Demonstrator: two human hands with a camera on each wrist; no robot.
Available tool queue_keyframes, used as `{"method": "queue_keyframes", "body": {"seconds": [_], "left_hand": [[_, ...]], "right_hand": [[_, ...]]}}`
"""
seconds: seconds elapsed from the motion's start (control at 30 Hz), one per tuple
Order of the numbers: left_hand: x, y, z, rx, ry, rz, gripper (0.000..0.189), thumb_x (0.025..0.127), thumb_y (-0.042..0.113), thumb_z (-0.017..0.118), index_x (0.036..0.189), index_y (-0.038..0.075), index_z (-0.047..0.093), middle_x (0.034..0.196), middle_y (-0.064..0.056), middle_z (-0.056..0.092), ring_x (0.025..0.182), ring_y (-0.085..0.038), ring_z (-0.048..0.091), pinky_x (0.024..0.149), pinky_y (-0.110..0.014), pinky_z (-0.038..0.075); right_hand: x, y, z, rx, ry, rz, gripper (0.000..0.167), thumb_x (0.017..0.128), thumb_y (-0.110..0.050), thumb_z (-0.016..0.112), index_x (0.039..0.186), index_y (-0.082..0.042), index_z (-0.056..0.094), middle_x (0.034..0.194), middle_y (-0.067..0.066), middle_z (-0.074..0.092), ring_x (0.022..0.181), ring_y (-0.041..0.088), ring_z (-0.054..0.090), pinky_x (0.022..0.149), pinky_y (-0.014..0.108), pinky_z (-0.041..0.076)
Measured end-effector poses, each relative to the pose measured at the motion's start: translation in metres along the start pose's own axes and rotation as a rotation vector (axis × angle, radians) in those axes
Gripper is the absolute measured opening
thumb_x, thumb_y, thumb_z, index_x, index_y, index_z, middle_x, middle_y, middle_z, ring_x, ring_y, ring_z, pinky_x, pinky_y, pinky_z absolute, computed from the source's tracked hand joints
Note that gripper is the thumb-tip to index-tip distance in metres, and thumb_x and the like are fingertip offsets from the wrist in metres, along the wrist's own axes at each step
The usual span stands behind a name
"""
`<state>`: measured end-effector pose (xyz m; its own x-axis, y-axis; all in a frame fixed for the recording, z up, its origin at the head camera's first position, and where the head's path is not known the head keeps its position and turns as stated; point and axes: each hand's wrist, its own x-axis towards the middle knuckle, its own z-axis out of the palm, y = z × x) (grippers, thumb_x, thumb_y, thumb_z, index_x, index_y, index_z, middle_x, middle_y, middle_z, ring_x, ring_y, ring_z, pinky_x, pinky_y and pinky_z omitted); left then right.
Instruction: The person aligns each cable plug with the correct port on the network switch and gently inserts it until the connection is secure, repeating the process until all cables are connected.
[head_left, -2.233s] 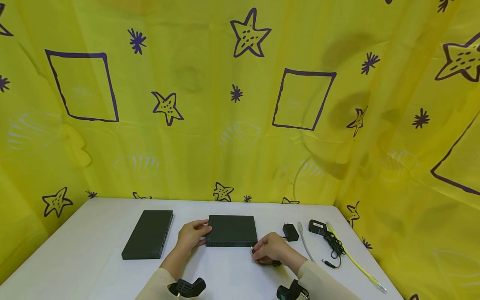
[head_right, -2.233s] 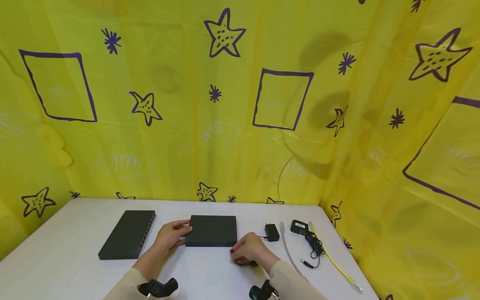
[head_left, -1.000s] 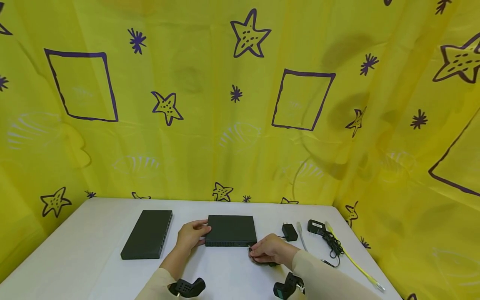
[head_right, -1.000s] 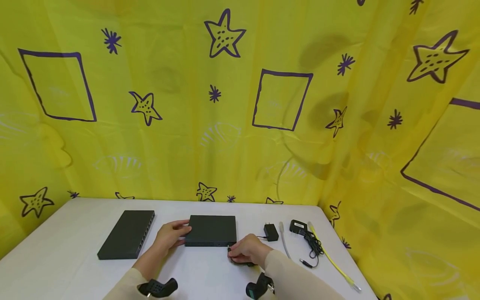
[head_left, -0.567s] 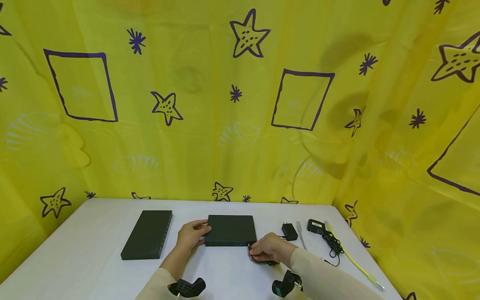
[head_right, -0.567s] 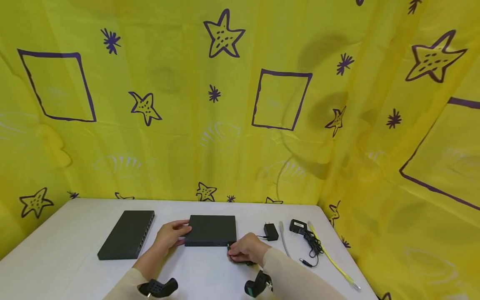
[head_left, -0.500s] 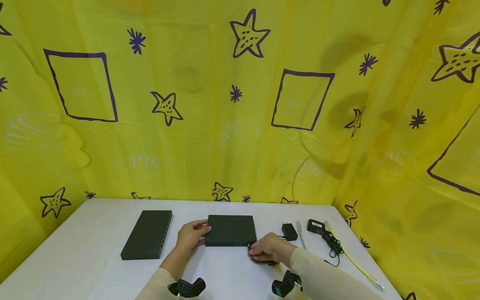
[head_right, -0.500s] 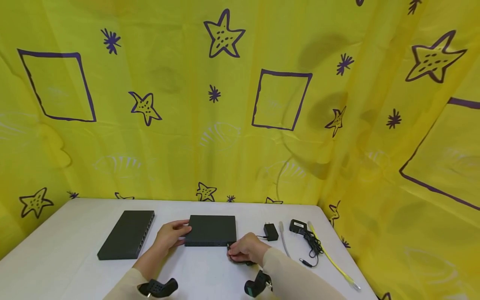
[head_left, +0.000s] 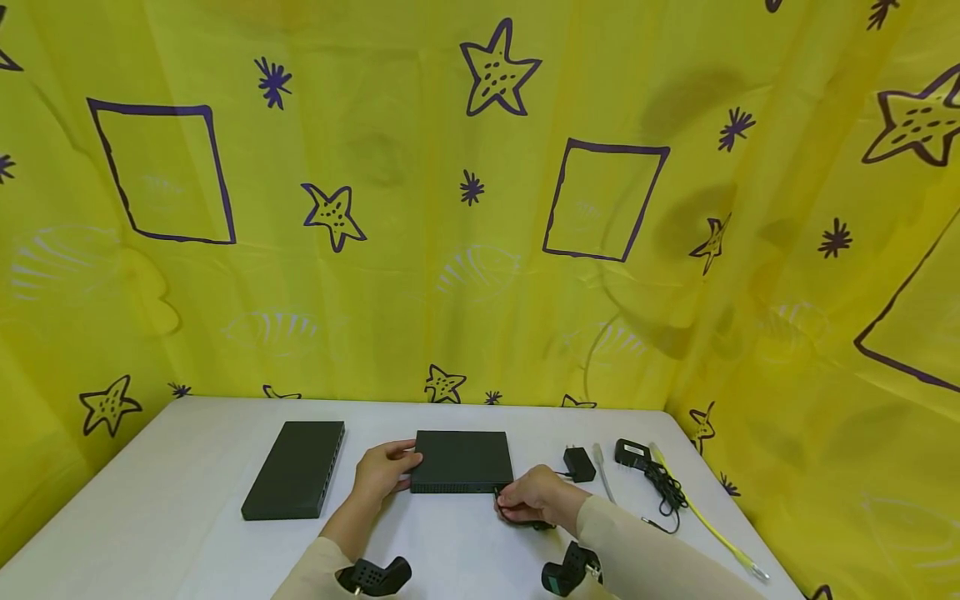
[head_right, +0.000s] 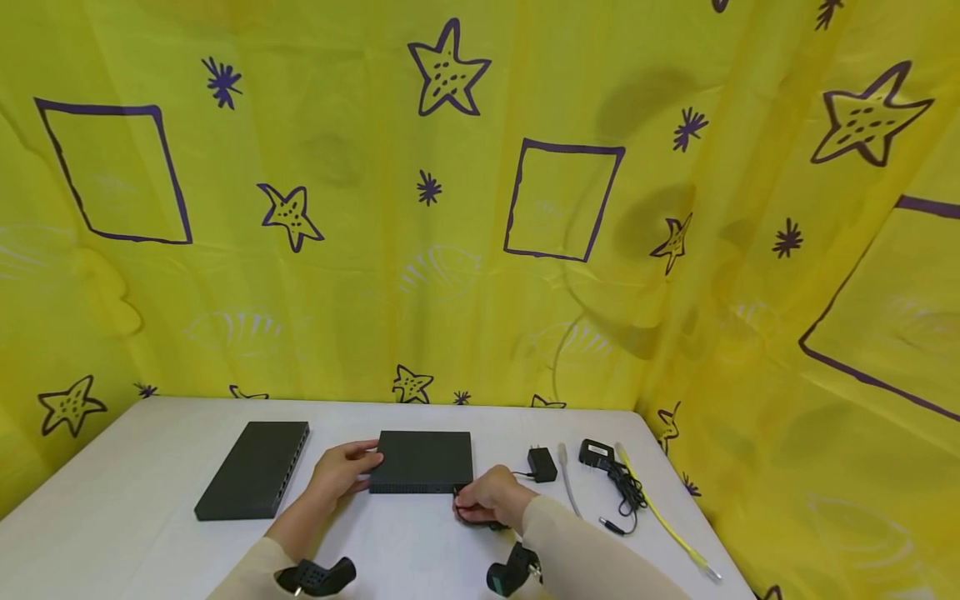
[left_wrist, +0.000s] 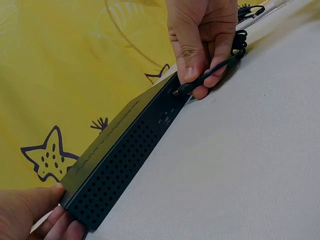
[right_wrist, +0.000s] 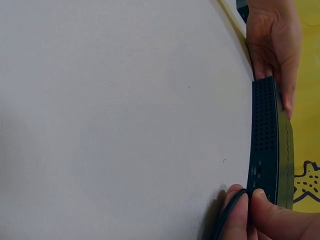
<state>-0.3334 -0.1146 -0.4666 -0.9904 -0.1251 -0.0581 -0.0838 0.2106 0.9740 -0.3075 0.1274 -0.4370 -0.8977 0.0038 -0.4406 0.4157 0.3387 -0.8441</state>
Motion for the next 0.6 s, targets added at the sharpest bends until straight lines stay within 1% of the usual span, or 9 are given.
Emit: {"method": "queue_keyframes", "body": {"seconds": [0.17, 0.3, 0.37, 0.47, 0.6], "left_hand": [[0.0018, -0.0016, 0.0008, 0.003, 0.001, 0.0, 0.038, 0.087, 0.008, 0.073, 0.123, -0.004, 0.065, 0.105, -0.019, 0.068, 0.082, -0.017, 0.067, 0.066, -0.032, 0.062], [0.001, 0.0, 0.0006, 0.002, 0.002, -0.003, 0.038, 0.088, 0.009, 0.073, 0.123, -0.004, 0.065, 0.104, -0.018, 0.068, 0.081, -0.017, 0.067, 0.066, -0.032, 0.062], [0.0005, 0.0004, 0.0005, 0.002, 0.002, -0.001, 0.038, 0.088, 0.009, 0.073, 0.123, -0.004, 0.065, 0.104, -0.018, 0.068, 0.082, -0.018, 0.068, 0.066, -0.033, 0.062], [-0.0001, 0.0002, 0.0005, -0.002, 0.004, -0.006, 0.038, 0.088, 0.009, 0.073, 0.123, -0.003, 0.066, 0.104, -0.018, 0.068, 0.083, -0.019, 0.068, 0.067, -0.033, 0.062], [-0.0013, -0.0005, -0.0002, 0.002, -0.006, 0.011, 0.038, 0.087, 0.012, 0.075, 0.121, -0.003, 0.067, 0.101, -0.017, 0.068, 0.081, -0.018, 0.067, 0.066, -0.032, 0.061]], "right_hand": [[-0.0016, -0.0003, 0.0008, 0.027, 0.029, -0.008, 0.006, 0.083, 0.009, 0.071, 0.089, 0.01, 0.07, 0.072, 0.008, 0.07, 0.06, 0.012, 0.064, 0.06, 0.021, 0.058], [-0.005, -0.0004, 0.0025, 0.036, 0.058, -0.038, 0.008, 0.082, 0.01, 0.071, 0.09, 0.012, 0.068, 0.074, 0.01, 0.07, 0.059, 0.012, 0.064, 0.059, 0.021, 0.058], [-0.0067, -0.0006, 0.0036, 0.037, 0.078, -0.053, 0.011, 0.081, 0.011, 0.072, 0.09, 0.014, 0.065, 0.073, 0.012, 0.07, 0.058, 0.012, 0.064, 0.058, 0.021, 0.058], [-0.008, -0.0008, 0.0049, 0.061, 0.099, -0.061, 0.022, 0.08, 0.013, 0.072, 0.093, 0.016, 0.056, 0.075, 0.015, 0.07, 0.057, 0.013, 0.065, 0.057, 0.021, 0.058], [-0.009, -0.001, 0.0054, 0.08, 0.11, -0.068, 0.042, 0.078, 0.015, 0.072, 0.109, 0.017, 0.043, 0.078, 0.019, 0.064, 0.056, 0.013, 0.064, 0.055, 0.021, 0.058]]}}
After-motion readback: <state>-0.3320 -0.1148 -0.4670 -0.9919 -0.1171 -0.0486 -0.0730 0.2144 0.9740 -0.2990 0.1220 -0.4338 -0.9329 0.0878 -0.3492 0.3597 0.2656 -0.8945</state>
